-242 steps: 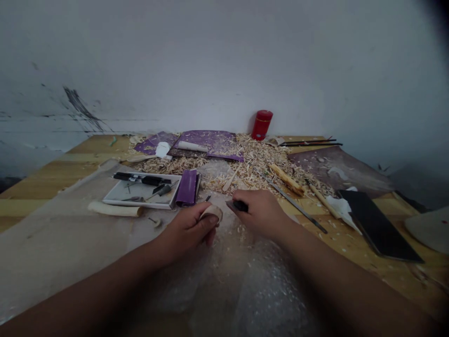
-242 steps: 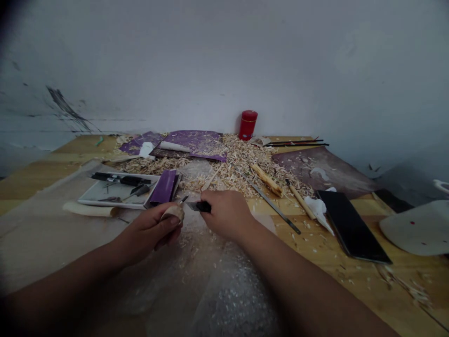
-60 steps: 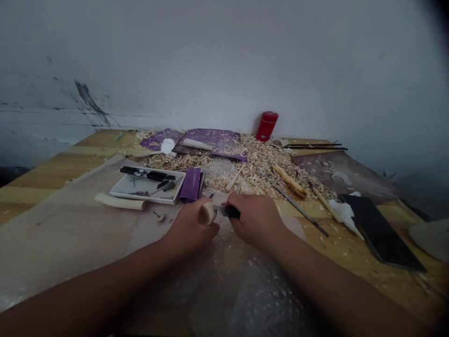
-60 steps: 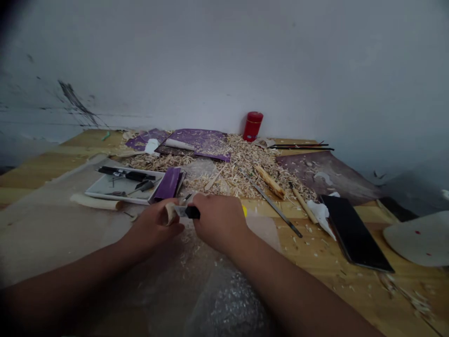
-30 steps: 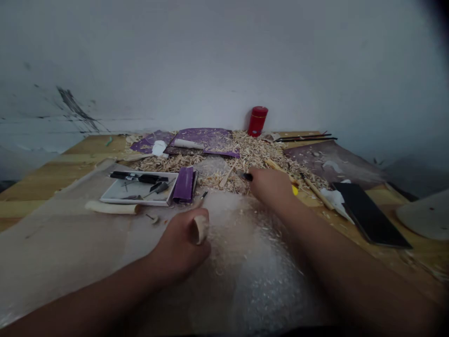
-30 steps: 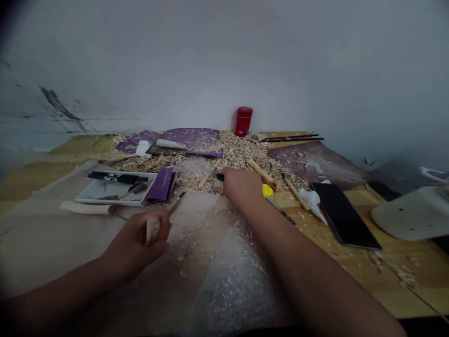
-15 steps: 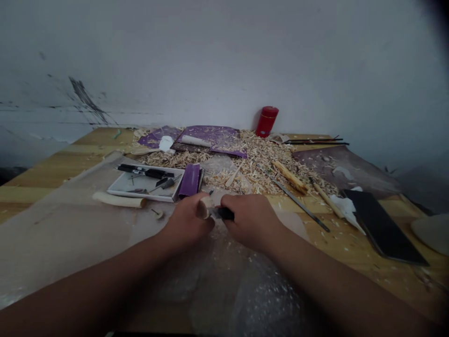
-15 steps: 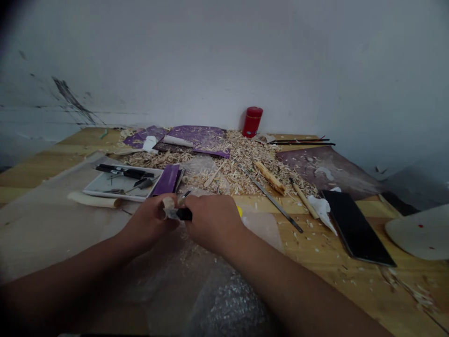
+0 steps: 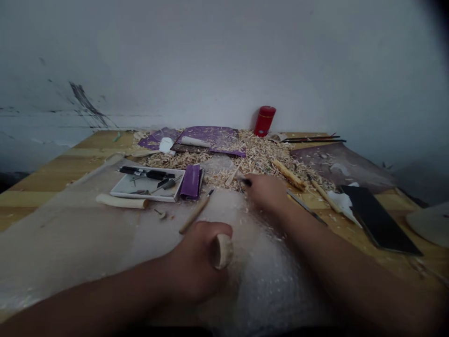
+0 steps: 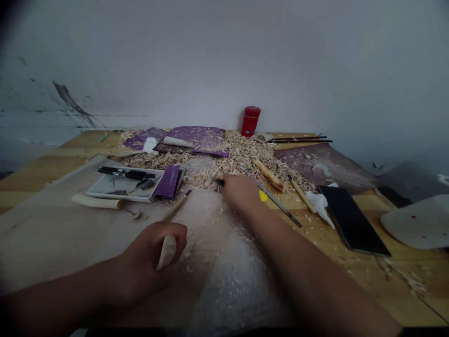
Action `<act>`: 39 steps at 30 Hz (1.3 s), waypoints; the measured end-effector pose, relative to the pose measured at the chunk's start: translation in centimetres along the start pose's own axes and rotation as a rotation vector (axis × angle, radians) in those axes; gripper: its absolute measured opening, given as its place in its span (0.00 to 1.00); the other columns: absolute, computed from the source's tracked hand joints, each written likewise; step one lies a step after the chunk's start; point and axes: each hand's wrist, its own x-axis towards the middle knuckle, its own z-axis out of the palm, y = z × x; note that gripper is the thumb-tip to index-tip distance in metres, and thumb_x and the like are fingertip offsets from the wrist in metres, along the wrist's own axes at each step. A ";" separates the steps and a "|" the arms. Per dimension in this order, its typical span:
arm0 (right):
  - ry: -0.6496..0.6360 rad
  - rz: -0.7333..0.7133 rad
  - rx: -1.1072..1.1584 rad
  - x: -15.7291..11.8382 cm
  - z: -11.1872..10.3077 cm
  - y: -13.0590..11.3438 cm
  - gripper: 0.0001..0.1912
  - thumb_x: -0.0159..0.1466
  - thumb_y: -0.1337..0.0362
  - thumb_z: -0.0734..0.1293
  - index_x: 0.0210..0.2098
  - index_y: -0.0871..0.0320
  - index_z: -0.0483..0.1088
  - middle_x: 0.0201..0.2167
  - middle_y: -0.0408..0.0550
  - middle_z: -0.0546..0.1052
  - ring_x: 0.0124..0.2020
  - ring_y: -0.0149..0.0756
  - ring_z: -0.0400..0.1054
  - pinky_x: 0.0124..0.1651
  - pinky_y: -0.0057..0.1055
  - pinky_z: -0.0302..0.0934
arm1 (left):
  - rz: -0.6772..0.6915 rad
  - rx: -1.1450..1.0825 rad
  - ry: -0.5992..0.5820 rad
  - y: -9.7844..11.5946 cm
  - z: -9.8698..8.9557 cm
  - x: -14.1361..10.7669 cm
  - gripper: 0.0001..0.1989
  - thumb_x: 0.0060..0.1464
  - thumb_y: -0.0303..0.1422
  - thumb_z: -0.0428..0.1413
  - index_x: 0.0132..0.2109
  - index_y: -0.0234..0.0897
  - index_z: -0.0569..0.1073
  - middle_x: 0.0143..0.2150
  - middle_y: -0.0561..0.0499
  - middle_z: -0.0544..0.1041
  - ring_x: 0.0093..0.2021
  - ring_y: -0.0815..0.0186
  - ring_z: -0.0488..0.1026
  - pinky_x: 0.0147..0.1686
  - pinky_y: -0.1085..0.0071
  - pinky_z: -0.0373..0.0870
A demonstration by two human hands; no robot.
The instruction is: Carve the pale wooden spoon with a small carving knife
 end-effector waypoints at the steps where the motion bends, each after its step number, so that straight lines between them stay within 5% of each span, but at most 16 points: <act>1: 0.030 0.044 -0.015 0.4 0.0 0.6 0.15 0.59 0.58 0.53 0.33 0.55 0.68 0.29 0.49 0.74 0.28 0.36 0.65 0.24 0.27 0.43 | -0.004 -0.009 0.019 0.1 -0.1 -0.1 0.09 0.30 0.19 0.46 0.17 0.36 0.54 0.15 0.60 0.55 0.18 0.76 0.51 0.17 0.78 0.48; 5: 0.151 -0.091 0.021 -0.2 -0.4 0.3 0.14 0.59 0.56 0.53 0.30 0.53 0.67 0.26 0.44 0.73 0.26 0.32 0.64 0.24 0.27 0.42 | -0.017 -0.002 0.152 -0.4 -0.9 0.6 0.09 0.30 0.19 0.46 0.18 0.36 0.54 0.16 0.60 0.55 0.18 0.75 0.53 0.18 0.77 0.49; 9: 0.124 -0.297 0.102 -2.5 -1.2 -2.1 0.10 0.58 0.59 0.56 0.28 0.55 0.66 0.24 0.41 0.72 0.25 0.29 0.62 0.25 0.26 0.42 | 0.013 0.037 0.200 -1.0 -1.1 1.3 0.09 0.31 0.19 0.46 0.19 0.36 0.55 0.17 0.60 0.56 0.20 0.74 0.54 0.19 0.77 0.50; 17: 0.045 -0.402 0.067 -3.9 -1.7 -3.5 0.08 0.54 0.61 0.57 0.30 0.53 0.66 0.24 0.41 0.72 0.23 0.30 0.62 0.23 0.27 0.40 | 0.011 0.155 0.212 -1.3 -0.9 1.8 0.07 0.31 0.21 0.46 0.21 0.36 0.58 0.19 0.59 0.58 0.22 0.72 0.57 0.21 0.76 0.51; 23: 0.034 -0.400 0.035 -4.0 -1.9 -3.7 0.09 0.54 0.60 0.58 0.31 0.52 0.66 0.24 0.41 0.73 0.23 0.31 0.63 0.23 0.28 0.39 | 0.030 0.166 0.146 -1.4 -1.0 1.8 0.08 0.32 0.21 0.44 0.24 0.34 0.62 0.22 0.56 0.64 0.25 0.70 0.60 0.23 0.75 0.54; 29: -0.002 -0.387 0.070 -3.7 -1.0 -3.7 0.09 0.54 0.60 0.58 0.33 0.51 0.67 0.25 0.41 0.73 0.25 0.31 0.64 0.25 0.27 0.44 | 0.018 0.158 0.174 -1.6 -0.9 1.7 0.07 0.31 0.20 0.44 0.21 0.35 0.58 0.19 0.58 0.58 0.22 0.73 0.57 0.20 0.77 0.51; 35: -0.008 -0.039 -0.085 -0.4 -0.2 -0.1 0.13 0.58 0.59 0.55 0.31 0.54 0.69 0.26 0.48 0.74 0.27 0.35 0.66 0.25 0.27 0.46 | 0.025 0.058 0.056 -0.4 -0.4 0.2 0.08 0.29 0.20 0.45 0.18 0.36 0.54 0.15 0.60 0.54 0.18 0.75 0.52 0.18 0.77 0.48; 39: 0.078 -0.072 -0.061 -0.5 -0.9 0.3 0.13 0.58 0.58 0.55 0.32 0.54 0.68 0.28 0.46 0.74 0.28 0.34 0.65 0.25 0.27 0.44 | 0.026 0.067 0.119 -0.6 -1.0 0.7 0.08 0.30 0.19 0.45 0.18 0.36 0.54 0.17 0.59 0.55 0.19 0.75 0.54 0.19 0.77 0.50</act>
